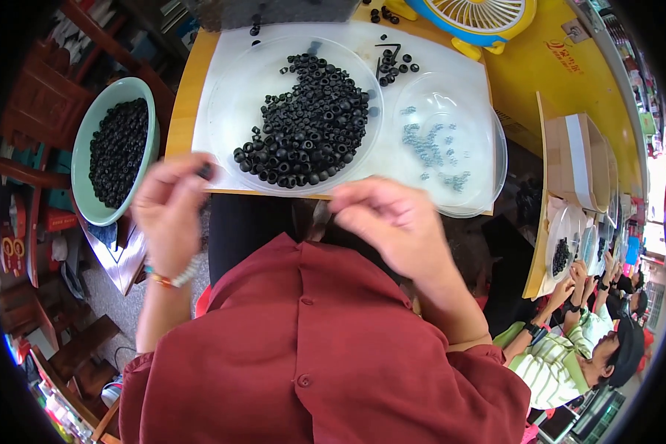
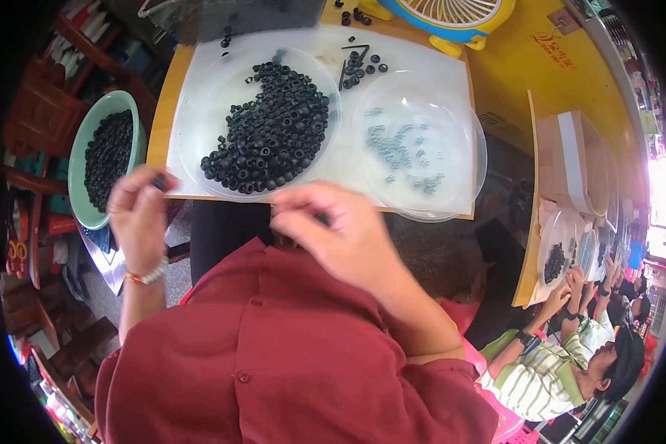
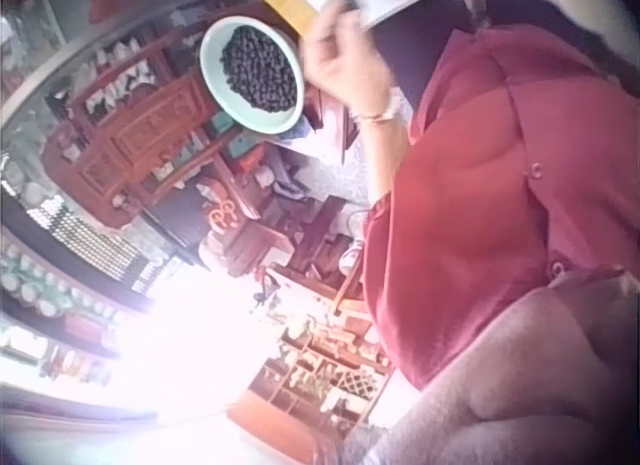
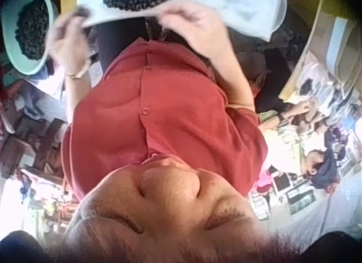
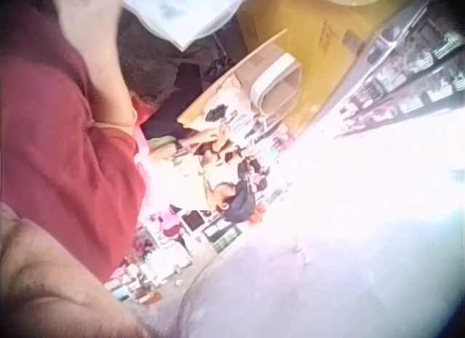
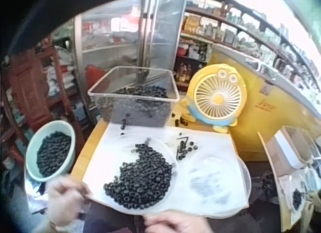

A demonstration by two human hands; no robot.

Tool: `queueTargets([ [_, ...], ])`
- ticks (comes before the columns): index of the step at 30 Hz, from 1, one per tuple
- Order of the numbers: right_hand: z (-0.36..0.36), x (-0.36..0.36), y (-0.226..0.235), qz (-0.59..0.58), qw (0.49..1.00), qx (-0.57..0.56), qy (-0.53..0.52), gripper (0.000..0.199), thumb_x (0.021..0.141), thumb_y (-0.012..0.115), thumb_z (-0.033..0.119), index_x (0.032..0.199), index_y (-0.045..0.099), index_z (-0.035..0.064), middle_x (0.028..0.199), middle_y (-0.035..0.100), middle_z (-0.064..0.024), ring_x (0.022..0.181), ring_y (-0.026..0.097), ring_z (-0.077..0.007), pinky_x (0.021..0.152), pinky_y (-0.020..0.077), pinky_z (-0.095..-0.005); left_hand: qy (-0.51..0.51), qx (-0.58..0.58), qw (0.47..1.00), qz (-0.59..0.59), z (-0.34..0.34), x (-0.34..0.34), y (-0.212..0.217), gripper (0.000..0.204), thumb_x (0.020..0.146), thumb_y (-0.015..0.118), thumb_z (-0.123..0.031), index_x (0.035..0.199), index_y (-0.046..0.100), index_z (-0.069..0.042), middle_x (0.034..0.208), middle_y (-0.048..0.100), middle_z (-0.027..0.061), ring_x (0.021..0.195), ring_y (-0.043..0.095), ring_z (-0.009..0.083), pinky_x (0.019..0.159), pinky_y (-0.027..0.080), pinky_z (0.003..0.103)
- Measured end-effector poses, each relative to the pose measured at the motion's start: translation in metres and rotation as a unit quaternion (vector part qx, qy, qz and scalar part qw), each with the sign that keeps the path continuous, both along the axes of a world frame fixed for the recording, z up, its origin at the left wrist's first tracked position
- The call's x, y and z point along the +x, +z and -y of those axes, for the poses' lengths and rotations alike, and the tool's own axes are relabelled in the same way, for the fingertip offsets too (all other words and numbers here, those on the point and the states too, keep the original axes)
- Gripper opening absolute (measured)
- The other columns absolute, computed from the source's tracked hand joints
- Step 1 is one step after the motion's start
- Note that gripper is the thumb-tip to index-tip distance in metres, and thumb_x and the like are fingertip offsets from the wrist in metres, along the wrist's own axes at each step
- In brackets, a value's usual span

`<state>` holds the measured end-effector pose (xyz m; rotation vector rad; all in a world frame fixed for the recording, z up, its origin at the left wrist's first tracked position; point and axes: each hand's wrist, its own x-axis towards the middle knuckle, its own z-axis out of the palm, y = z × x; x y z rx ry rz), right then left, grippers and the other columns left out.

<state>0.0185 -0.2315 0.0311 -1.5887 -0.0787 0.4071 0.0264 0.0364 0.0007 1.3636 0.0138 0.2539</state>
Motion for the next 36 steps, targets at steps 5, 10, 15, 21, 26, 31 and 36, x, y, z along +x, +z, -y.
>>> queueTargets([
  [5,0.093,0.026,-0.012,0.211,0.904,-0.321,-0.190,0.012,0.080,0.062,0.002,0.090,0.067,-0.0007,0.083,0.067,-0.0111,0.072,0.061,-0.0159,0.070,0.0476,-0.0260,0.226,0.244,0.943,-0.030,-0.118,0.033,-0.005,0.021,0.086,0.061,-0.003,0.107,0.065,-0.001,0.100,0.065,0.0050,0.091,0.060,0.0107,0.083,0.046,0.022],
  [10,0.143,0.033,-0.021,0.135,0.849,-0.458,-0.225,0.013,0.079,0.064,0.007,0.091,0.068,0.0016,0.081,0.068,-0.0110,0.069,0.061,-0.0154,0.069,0.0478,-0.0264,0.235,0.367,0.895,-0.094,-0.188,0.037,-0.028,0.022,0.085,0.064,-0.009,0.106,0.066,-0.002,0.105,0.065,0.0056,0.097,0.059,0.0117,0.089,0.043,0.024],
  [15,0.135,0.045,-0.039,0.150,0.830,-0.509,-0.173,0.016,0.077,0.067,0.011,0.091,0.069,0.0033,0.078,0.067,-0.0095,0.065,0.059,-0.0138,0.065,0.0473,-0.0263,0.203,0.440,0.874,-0.034,-0.172,0.038,-0.031,0.021,0.085,0.064,-0.011,0.103,0.067,-0.003,0.108,0.065,0.0074,0.102,0.059,0.0157,0.092,0.042,0.026],
  [21,0.133,0.045,-0.046,0.162,0.792,-0.565,-0.163,0.011,0.075,0.067,0.011,0.081,0.065,0.0021,0.072,0.065,-0.0080,0.060,0.057,-0.0131,0.061,0.0465,-0.0279,0.087,0.494,0.861,0.088,-0.048,0.056,0.012,0.012,0.077,0.066,-0.005,0.089,0.069,-0.004,0.091,0.067,0.0081,0.087,0.062,0.0197,0.082,0.046,0.028],
  [26,0.129,0.041,-0.038,0.128,0.840,-0.480,-0.218,0.011,0.073,0.066,0.007,0.081,0.062,0.0015,0.069,0.061,-0.0042,0.058,0.051,-0.0098,0.057,0.0427,-0.0246,-0.047,0.618,0.764,0.177,-0.002,0.067,0.019,0.012,0.070,0.069,-0.012,0.081,0.068,-0.008,0.084,0.066,0.0039,0.083,0.059,0.0235,0.079,0.042,0.036],
  [31,0.137,0.038,-0.028,0.148,0.918,-0.259,-0.260,0.010,0.075,0.068,0.003,0.083,0.063,-0.0006,0.076,0.060,0.0010,0.064,0.047,-0.0043,0.059,0.0406,-0.0204,-0.090,0.663,0.720,0.187,0.014,0.086,0.003,0.010,0.070,0.067,-0.011,0.080,0.067,-0.010,0.082,0.066,0.0027,0.082,0.058,0.0231,0.080,0.040,0.037],
  [36,0.133,0.036,-0.012,0.229,0.896,-0.225,-0.306,0.013,0.080,0.066,0.002,0.093,0.067,-0.0017,0.081,0.063,-0.0007,0.070,0.050,-0.0047,0.066,0.0411,-0.0190,-0.118,0.695,0.693,0.152,0.017,0.094,-0.001,0.007,0.071,0.063,-0.011,0.076,0.067,-0.012,0.076,0.064,0.0014,0.081,0.057,0.0213,0.082,0.039,0.036],
])
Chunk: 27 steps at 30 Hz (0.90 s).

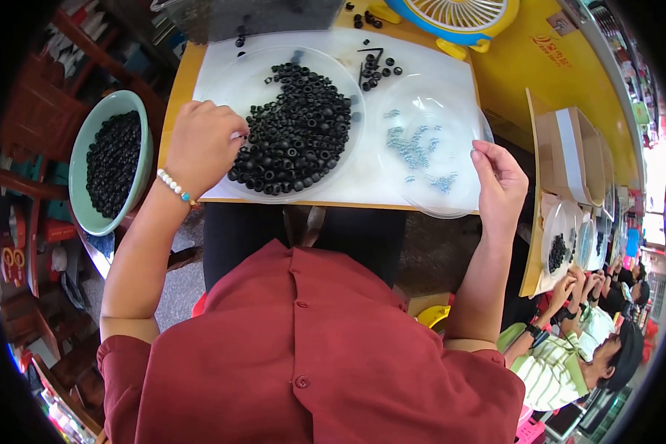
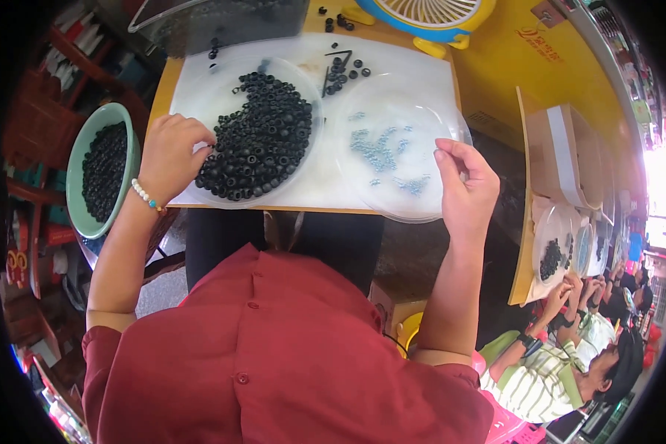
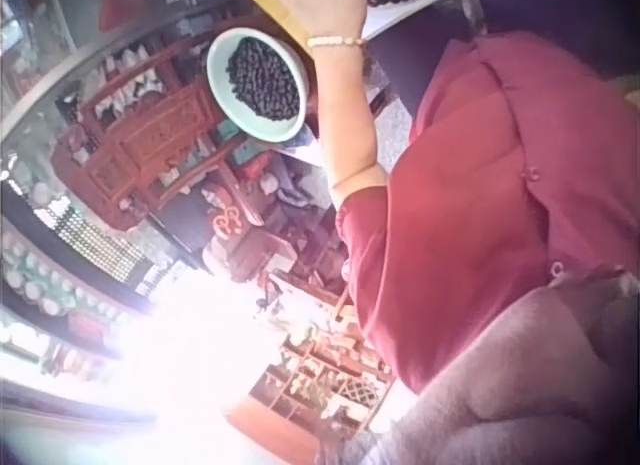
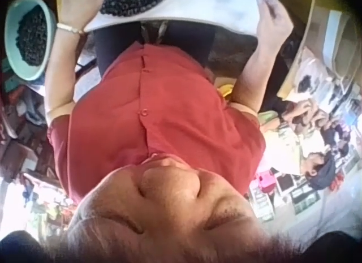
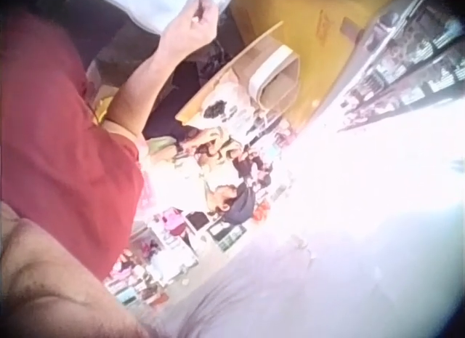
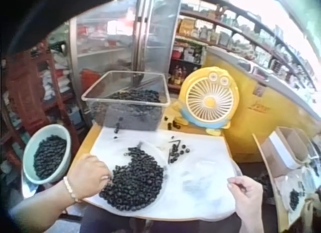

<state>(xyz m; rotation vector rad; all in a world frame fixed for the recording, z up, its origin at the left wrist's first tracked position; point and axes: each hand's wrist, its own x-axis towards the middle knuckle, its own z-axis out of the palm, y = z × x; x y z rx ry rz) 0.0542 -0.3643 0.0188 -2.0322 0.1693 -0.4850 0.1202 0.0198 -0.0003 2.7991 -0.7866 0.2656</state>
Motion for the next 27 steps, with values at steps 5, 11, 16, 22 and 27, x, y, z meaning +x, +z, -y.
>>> queueTargets([
  [5,0.007,-0.002,-0.009,-0.022,1.000,-0.011,-0.016,0.012,0.081,0.064,0.003,0.092,0.067,-0.0003,0.081,0.063,-0.0002,0.072,0.052,-0.0049,0.068,0.0421,-0.0195,0.013,-0.013,1.000,0.000,0.002,-0.006,0.003,0.006,0.071,0.063,-0.011,0.076,0.066,-0.012,0.075,0.064,0.0031,0.080,0.057,0.0224,0.081,0.039,0.036],
  [11,-0.004,-0.013,-0.010,-0.028,0.996,0.088,0.008,0.011,0.084,0.062,0.003,0.093,0.063,-0.0029,0.082,0.062,-0.0027,0.075,0.056,-0.0079,0.072,0.0431,-0.0203,0.028,-0.105,0.993,-0.038,0.002,-0.013,0.010,0.006,0.072,0.062,-0.011,0.075,0.067,-0.010,0.072,0.064,0.0046,0.076,0.059,0.0246,0.075,0.042,0.037],
  [16,-0.023,-0.022,-0.008,-0.025,0.973,0.220,0.066,0.011,0.085,0.060,0.000,0.095,0.061,-0.0026,0.084,0.062,-0.0051,0.079,0.059,-0.0114,0.076,0.0444,-0.0226,-0.007,-0.194,0.968,-0.159,0.018,-0.021,0.024,0.007,0.072,0.064,-0.014,0.075,0.068,-0.009,0.072,0.066,0.0067,0.072,0.060,0.0246,0.073,0.043,0.037],
  [22,-0.059,-0.028,-0.003,-0.065,0.893,0.419,0.151,0.016,0.082,0.061,-0.005,0.097,0.061,-0.0036,0.091,0.063,-0.0074,0.084,0.061,-0.0144,0.080,0.0465,-0.0251,-0.044,-0.132,0.988,-0.066,0.048,-0.020,0.008,0.010,0.073,0.067,-0.019,0.078,0.068,-0.011,0.076,0.061,0.0026,0.079,0.059,0.0217,0.073,0.042,0.036],
  [27,-0.077,-0.031,-0.002,-0.110,0.852,0.466,0.215,0.016,0.082,0.060,-0.003,0.099,0.061,-0.0024,0.092,0.063,-0.0066,0.086,0.062,-0.0148,0.079,0.0472,-0.0252,-0.026,-0.071,0.996,-0.038,0.054,-0.023,0.007,0.010,0.072,0.068,-0.016,0.079,0.066,-0.010,0.080,0.058,0.0037,0.082,0.054,0.0238,0.073,0.041,0.036],
])
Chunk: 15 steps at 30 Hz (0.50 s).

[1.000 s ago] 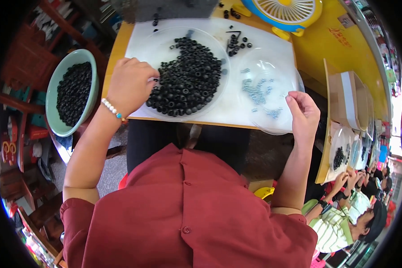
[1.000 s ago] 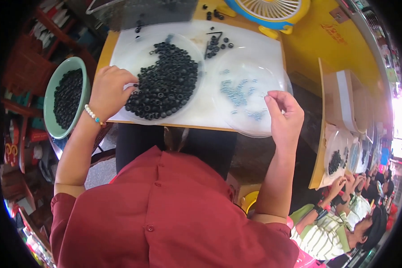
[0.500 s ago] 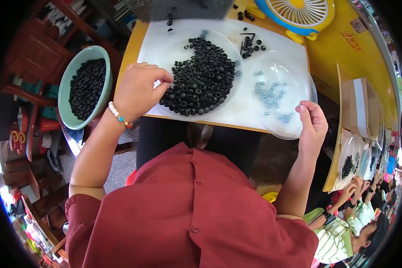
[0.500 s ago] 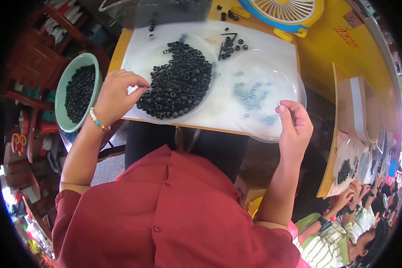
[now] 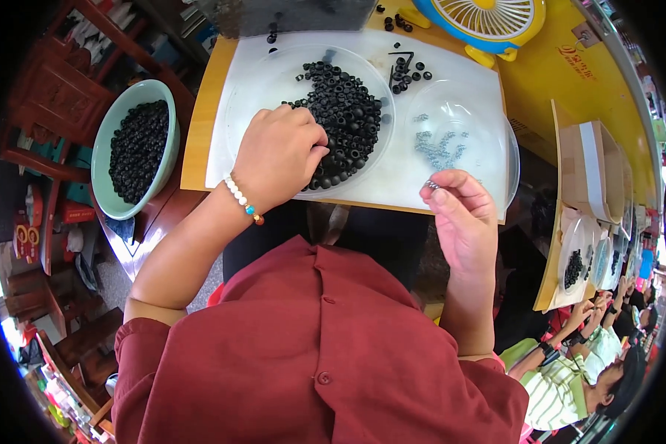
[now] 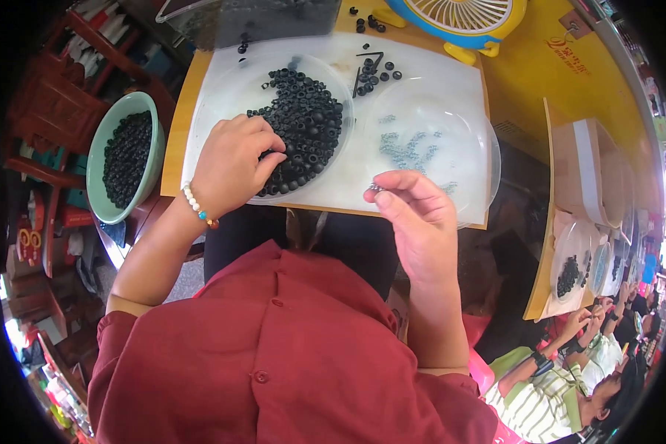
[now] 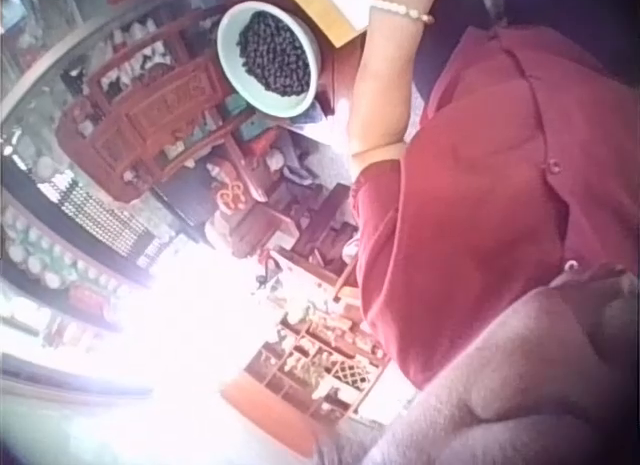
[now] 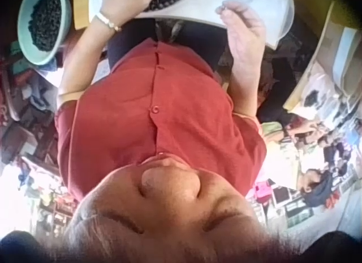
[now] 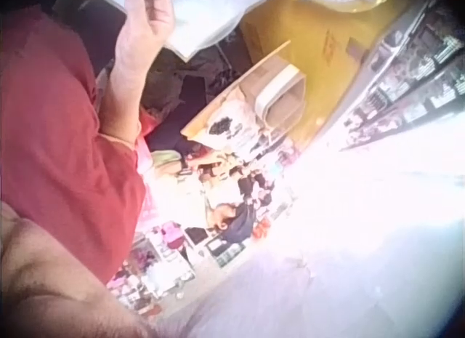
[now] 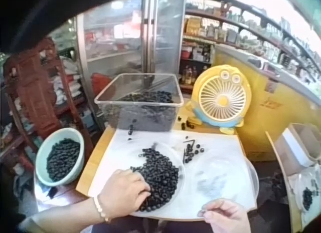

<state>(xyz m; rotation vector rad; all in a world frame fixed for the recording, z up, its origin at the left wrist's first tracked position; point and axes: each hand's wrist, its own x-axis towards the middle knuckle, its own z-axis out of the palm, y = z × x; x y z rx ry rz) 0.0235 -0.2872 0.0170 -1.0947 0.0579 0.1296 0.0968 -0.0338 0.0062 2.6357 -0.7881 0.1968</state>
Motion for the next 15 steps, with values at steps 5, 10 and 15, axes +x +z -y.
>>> queueTargets([
  [5,-0.010,-0.002,-0.003,-0.015,1.000,-0.016,0.014,0.016,0.083,0.060,0.000,0.099,0.060,-0.0025,0.088,0.062,-0.0078,0.083,0.060,-0.0130,0.070,0.0437,-0.0213,0.005,-0.004,1.000,0.001,0.001,-0.006,0.001,0.009,0.073,0.068,-0.017,0.079,0.065,-0.010,0.082,0.057,0.0028,0.084,0.053,0.0224,0.073,0.040,0.035],
  [10,-0.021,0.000,-0.004,-0.014,0.997,0.028,0.064,0.014,0.083,0.062,0.001,0.097,0.061,-0.0008,0.088,0.063,-0.0046,0.082,0.061,-0.0120,0.072,0.0454,-0.0215,0.010,-0.015,1.000,0.020,-0.002,-0.004,0.002,0.011,0.074,0.067,-0.015,0.083,0.065,-0.009,0.083,0.059,0.0024,0.080,0.055,0.0241,0.071,0.042,0.036],
  [15,-0.034,0.005,0.002,-0.032,0.996,0.006,0.077,0.010,0.084,0.059,0.001,0.094,0.059,-0.0003,0.085,0.062,-0.0051,0.079,0.058,-0.0103,0.069,0.0435,-0.0208,0.065,-0.457,0.827,-0.321,-0.011,-0.012,0.001,0.015,0.079,0.067,-0.004,0.094,0.064,-0.002,0.090,0.065,0.0025,0.079,0.063,0.0115,0.071,0.050,0.026],
])
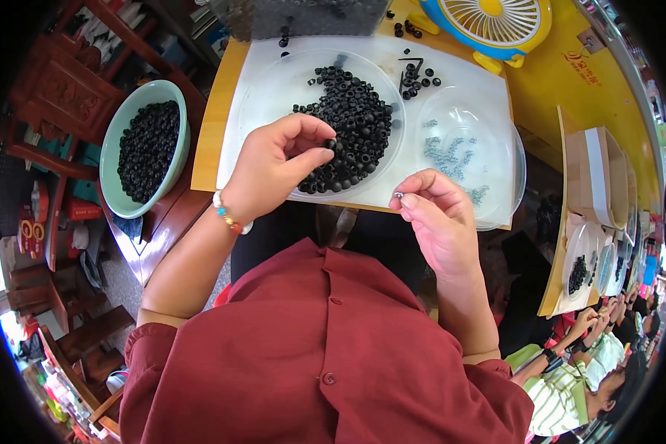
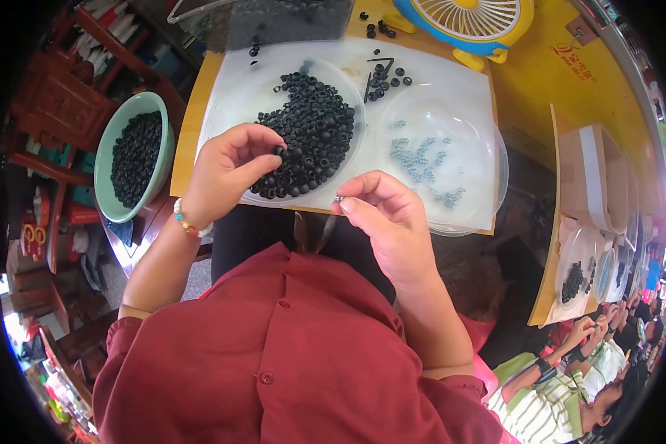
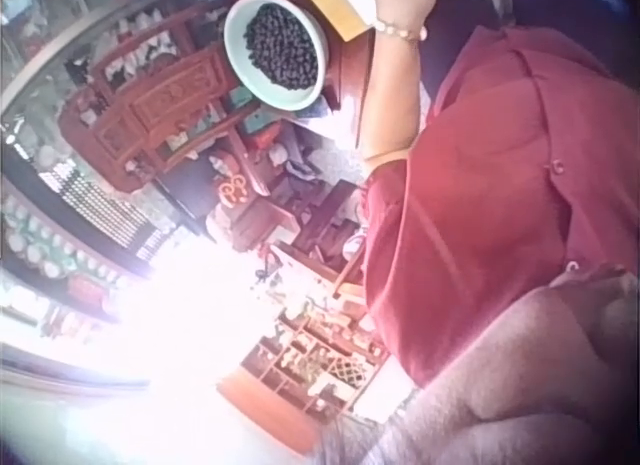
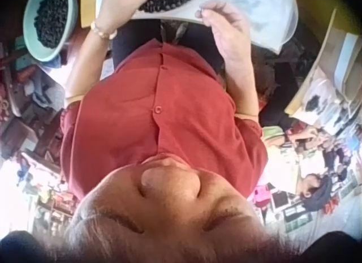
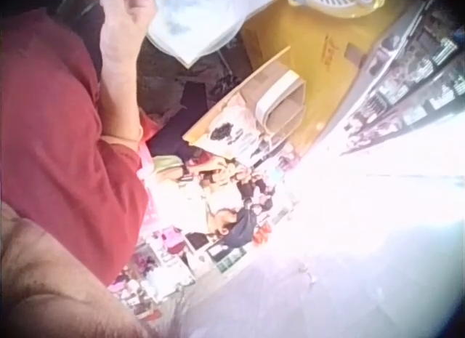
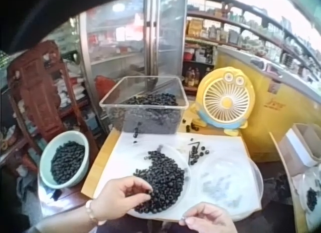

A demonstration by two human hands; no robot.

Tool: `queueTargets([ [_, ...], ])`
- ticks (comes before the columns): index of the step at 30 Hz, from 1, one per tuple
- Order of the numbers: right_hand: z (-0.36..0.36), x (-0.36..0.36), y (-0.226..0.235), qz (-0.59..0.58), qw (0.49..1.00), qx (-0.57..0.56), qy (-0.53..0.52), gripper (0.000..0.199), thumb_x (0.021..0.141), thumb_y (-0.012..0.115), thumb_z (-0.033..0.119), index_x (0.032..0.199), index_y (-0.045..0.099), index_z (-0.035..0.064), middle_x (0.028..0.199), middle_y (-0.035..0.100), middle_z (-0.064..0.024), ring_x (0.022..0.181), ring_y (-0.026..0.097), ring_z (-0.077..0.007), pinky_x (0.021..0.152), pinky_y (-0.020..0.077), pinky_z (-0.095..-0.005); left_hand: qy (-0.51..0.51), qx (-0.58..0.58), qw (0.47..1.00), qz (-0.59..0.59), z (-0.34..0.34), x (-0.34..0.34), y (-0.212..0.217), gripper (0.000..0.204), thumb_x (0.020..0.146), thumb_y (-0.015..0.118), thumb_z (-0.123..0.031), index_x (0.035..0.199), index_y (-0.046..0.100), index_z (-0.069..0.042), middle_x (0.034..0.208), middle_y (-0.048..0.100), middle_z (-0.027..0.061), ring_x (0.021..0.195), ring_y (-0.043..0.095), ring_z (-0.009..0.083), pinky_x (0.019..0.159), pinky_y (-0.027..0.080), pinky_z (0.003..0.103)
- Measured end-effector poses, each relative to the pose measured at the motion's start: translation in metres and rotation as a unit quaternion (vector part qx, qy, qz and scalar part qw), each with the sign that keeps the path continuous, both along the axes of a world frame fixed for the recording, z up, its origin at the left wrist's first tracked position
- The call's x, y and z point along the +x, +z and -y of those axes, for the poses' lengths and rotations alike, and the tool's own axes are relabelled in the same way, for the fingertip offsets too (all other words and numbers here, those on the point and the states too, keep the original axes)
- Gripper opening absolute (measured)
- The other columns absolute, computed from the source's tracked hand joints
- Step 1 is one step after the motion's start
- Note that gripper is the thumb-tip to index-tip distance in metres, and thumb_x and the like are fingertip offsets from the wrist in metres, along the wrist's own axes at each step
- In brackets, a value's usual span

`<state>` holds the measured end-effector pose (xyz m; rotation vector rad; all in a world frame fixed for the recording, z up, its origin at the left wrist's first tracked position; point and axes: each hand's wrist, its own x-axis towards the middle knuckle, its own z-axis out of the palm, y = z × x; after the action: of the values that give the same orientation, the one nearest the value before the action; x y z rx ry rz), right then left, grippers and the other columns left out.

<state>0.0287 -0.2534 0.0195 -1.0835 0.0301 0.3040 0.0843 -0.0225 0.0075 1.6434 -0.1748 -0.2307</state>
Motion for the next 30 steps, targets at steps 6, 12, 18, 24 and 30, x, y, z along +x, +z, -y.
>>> queueTargets([
  [6,-0.027,0.012,0.005,-0.003,0.999,-0.011,0.041,0.008,0.084,0.058,0.000,0.092,0.058,-0.0003,0.085,0.061,-0.0044,0.078,0.057,-0.0091,0.067,0.0430,-0.0196,-0.024,-0.182,0.981,-0.060,-0.010,-0.019,0.006,0.021,0.079,0.064,0.007,0.099,0.063,0.001,0.093,0.064,0.0042,0.086,0.063,0.0107,0.079,0.051,0.023],
  [12,-0.052,0.022,0.005,0.070,0.985,-0.152,0.040,0.016,0.083,0.060,0.003,0.097,0.059,-0.0013,0.083,0.061,-0.0012,0.071,0.053,-0.0037,0.063,0.0441,-0.0197,-0.007,-0.148,0.988,0.033,-0.010,-0.025,0.007,0.023,0.076,0.065,0.009,0.097,0.067,-0.001,0.089,0.063,0.0037,0.082,0.062,0.0098,0.074,0.052,0.022],
  [18,-0.060,0.028,0.011,0.069,0.979,-0.186,0.057,0.017,0.083,0.059,0.005,0.097,0.062,-0.0033,0.080,0.063,-0.0026,0.069,0.056,-0.0051,0.063,0.0458,-0.0201,0.001,0.053,0.976,0.209,-0.010,-0.025,0.016,0.024,0.073,0.067,0.009,0.094,0.070,-0.003,0.088,0.063,0.0064,0.079,0.061,0.0110,0.068,0.051,0.022],
  [24,-0.056,0.040,0.010,0.043,0.967,-0.214,0.133,0.011,0.085,0.058,0.001,0.095,0.060,-0.0040,0.084,0.063,-0.0037,0.076,0.059,-0.0077,0.070,0.0486,-0.0203,0.014,0.012,0.989,0.144,-0.013,-0.028,0.014,0.023,0.073,0.065,0.009,0.093,0.070,-0.002,0.088,0.063,0.0071,0.079,0.062,0.0114,0.068,0.051,0.023],
  [30,-0.058,0.039,0.005,0.042,0.971,-0.208,0.112,0.009,0.085,0.057,0.000,0.092,0.060,-0.0037,0.083,0.062,-0.0028,0.075,0.059,-0.0077,0.070,0.0489,-0.0205,0.053,0.016,0.987,0.149,-0.011,-0.032,0.010,0.022,0.074,0.065,0.009,0.093,0.069,-0.001,0.089,0.064,0.0082,0.079,0.062,0.0119,0.069,0.052,0.022],
])
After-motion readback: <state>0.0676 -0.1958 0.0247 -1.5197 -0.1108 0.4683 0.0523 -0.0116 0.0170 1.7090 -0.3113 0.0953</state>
